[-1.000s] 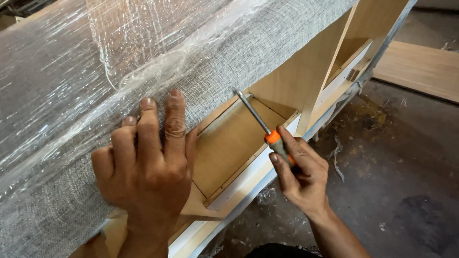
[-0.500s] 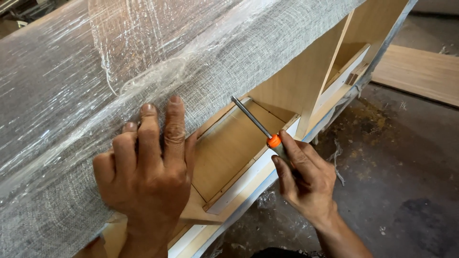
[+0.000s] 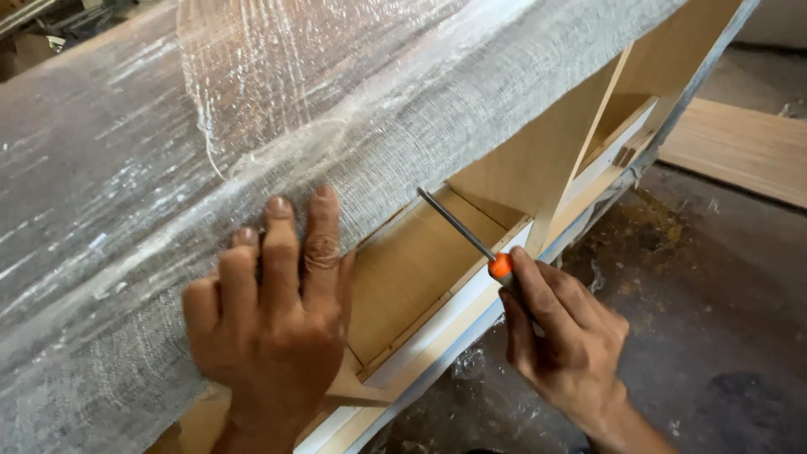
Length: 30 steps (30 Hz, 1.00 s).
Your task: Removing staples from a wooden furniture frame using a screwdriver as a prying tool
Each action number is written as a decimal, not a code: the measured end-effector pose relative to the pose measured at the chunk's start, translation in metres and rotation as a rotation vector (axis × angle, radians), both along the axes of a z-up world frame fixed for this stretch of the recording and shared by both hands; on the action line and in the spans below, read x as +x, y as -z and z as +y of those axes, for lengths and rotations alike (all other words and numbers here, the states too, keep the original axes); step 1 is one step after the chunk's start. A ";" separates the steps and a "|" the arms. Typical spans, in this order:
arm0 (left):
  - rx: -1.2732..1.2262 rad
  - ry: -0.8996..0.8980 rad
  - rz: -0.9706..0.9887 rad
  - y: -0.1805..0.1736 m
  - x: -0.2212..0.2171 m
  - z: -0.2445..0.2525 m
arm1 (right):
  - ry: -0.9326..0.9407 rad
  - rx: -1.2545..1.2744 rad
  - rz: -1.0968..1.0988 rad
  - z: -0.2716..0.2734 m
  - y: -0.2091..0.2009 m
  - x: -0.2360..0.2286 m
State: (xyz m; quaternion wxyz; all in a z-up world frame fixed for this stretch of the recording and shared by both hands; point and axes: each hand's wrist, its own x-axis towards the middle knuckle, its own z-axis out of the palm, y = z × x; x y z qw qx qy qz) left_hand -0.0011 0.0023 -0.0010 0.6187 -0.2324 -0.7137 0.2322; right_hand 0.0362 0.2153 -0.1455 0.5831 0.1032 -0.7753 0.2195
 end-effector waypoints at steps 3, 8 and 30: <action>-0.002 0.024 0.017 -0.002 -0.001 0.003 | -0.013 -0.039 0.056 -0.004 0.005 -0.010; -0.007 0.010 0.020 -0.001 -0.002 0.001 | -0.934 -0.820 -0.398 -0.013 0.039 -0.041; -0.013 -0.038 0.041 0.001 -0.001 0.000 | -0.507 -0.595 0.118 -0.051 0.066 -0.079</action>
